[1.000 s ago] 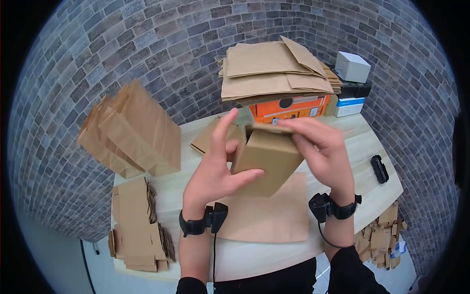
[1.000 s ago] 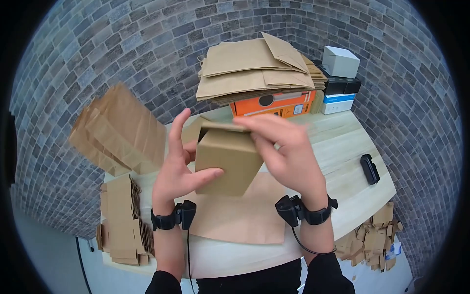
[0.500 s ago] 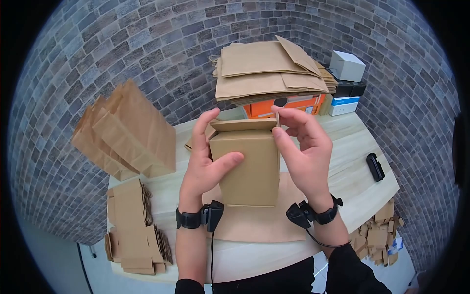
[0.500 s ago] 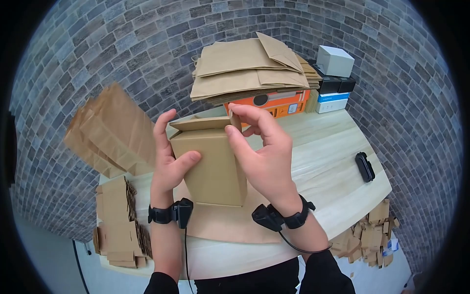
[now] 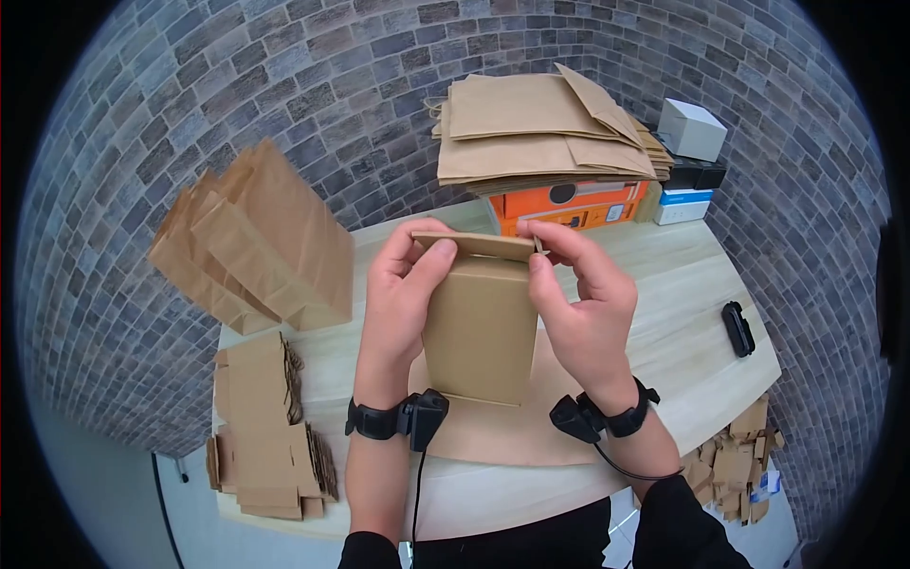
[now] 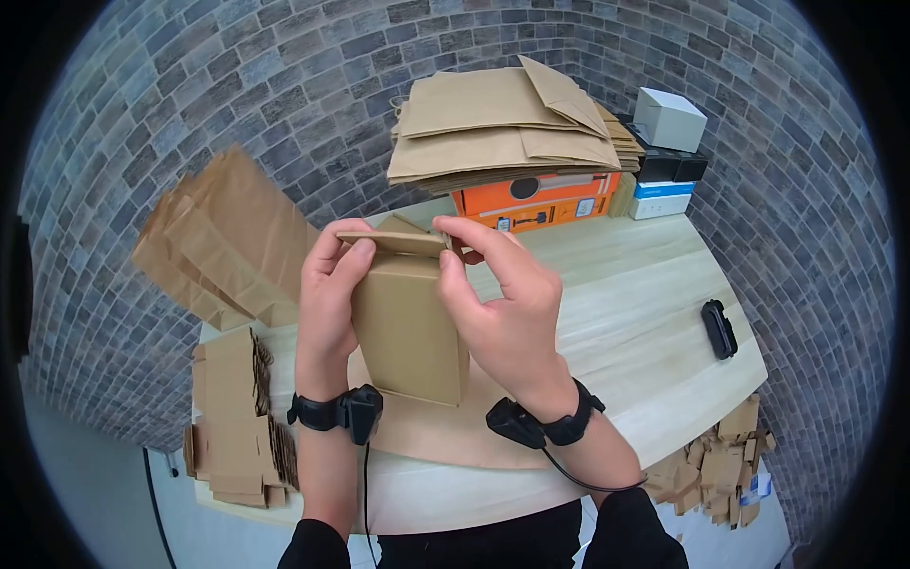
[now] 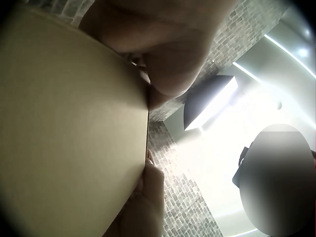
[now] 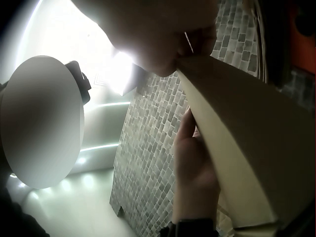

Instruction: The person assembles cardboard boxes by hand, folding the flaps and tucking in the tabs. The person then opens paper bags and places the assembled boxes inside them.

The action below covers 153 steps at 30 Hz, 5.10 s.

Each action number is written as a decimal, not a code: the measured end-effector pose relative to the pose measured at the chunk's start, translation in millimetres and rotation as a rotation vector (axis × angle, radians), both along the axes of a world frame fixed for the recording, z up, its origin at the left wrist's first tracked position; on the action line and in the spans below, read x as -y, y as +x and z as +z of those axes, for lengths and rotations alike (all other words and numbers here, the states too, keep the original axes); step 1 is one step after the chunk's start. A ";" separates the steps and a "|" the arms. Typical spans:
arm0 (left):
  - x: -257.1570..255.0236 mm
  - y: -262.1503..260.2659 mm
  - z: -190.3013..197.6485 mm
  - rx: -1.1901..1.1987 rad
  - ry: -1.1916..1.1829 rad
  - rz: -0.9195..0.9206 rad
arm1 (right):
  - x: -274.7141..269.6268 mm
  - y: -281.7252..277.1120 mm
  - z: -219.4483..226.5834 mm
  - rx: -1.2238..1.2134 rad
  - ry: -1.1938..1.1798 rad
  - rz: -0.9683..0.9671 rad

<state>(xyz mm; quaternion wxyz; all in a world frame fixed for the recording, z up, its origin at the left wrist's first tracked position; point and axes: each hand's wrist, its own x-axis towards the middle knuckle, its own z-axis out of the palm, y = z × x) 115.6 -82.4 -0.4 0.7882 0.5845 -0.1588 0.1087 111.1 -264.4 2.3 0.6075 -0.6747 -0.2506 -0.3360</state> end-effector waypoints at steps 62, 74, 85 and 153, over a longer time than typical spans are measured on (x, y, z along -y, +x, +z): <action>-28.7 24.8 -20.6 0.177 -0.361 0.049 | 13.2 15.7 -6.8 -0.185 -0.562 0.121; -25.7 2.0 5.0 0.364 0.637 0.319 | 38.0 14.3 5.5 -0.073 -0.602 -0.089; -20.4 -4.0 4.9 0.312 0.491 0.087 | 56.9 16.5 9.9 -0.208 -0.645 0.060; -28.2 8.6 -7.5 -0.034 0.384 -0.082 | 68.8 22.1 9.4 -0.518 -0.739 0.507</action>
